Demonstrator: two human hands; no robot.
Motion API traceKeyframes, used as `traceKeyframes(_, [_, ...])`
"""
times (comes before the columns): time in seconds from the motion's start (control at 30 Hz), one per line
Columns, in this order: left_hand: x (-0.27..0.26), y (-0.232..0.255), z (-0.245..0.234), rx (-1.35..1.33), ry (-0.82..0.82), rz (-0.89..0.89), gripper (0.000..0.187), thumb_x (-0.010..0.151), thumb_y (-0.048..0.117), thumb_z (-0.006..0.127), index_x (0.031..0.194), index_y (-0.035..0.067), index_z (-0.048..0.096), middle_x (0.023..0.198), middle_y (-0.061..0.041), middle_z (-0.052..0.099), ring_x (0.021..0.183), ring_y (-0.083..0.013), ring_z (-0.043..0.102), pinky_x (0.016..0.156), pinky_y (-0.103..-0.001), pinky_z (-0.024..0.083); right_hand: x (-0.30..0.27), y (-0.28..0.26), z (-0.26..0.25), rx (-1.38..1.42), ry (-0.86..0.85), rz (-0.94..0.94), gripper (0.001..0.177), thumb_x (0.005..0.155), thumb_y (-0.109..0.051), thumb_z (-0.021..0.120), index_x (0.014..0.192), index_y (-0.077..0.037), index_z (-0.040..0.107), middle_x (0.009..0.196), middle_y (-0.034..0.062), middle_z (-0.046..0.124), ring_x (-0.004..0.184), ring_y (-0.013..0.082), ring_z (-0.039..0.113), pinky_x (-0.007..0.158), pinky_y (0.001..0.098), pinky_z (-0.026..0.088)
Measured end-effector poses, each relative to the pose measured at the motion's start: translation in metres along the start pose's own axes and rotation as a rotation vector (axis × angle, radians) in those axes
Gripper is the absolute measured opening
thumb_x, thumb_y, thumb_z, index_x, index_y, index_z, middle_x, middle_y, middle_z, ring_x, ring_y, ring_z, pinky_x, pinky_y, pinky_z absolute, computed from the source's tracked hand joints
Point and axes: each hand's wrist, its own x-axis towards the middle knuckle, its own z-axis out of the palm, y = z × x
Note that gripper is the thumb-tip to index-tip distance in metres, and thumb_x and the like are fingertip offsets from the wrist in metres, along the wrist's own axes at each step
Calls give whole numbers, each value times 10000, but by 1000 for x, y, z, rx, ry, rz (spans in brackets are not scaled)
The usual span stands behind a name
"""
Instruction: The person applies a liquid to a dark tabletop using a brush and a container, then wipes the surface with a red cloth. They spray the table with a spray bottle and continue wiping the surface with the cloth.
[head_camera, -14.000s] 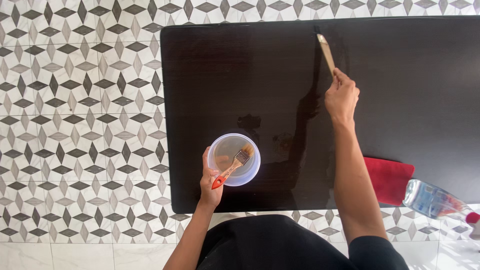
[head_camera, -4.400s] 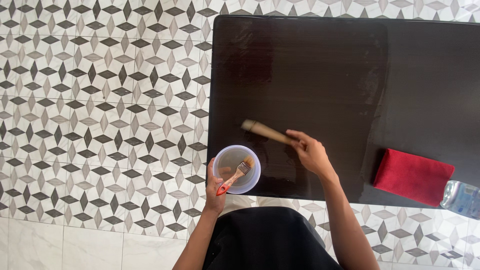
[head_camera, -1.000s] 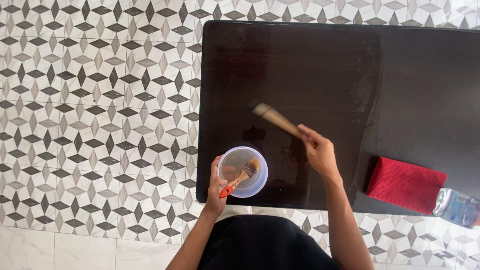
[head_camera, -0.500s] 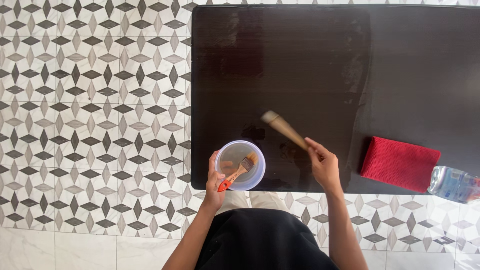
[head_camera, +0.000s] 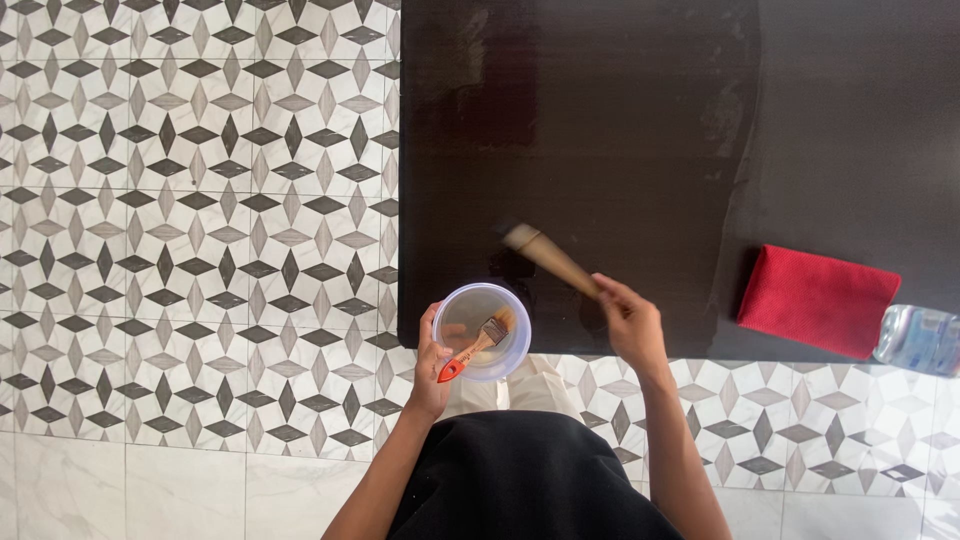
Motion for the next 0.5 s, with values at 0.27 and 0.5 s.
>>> traceKeyframes(0.27, [-26,-5,-27,-2,-35,19,832,738,250,460,1543,160,268,1320,-151,455,1257,-288,505,1077,-522,467,-56,40,-2,100,188,64,314,1034,-132,588,1328,-155,695,679,-44,533,577,33,421,499,236,356])
traceKeyframes(0.5, [-46,-20,-45,-23,-78,76,824,736,234,474,1533,138,287,1424,-118,408,1360,-249,435,1133,-511,427,-98,65,-1,4,265,59,315,1057,-134,581,1343,-137,712,633,-22,483,527,41,382,451,258,321])
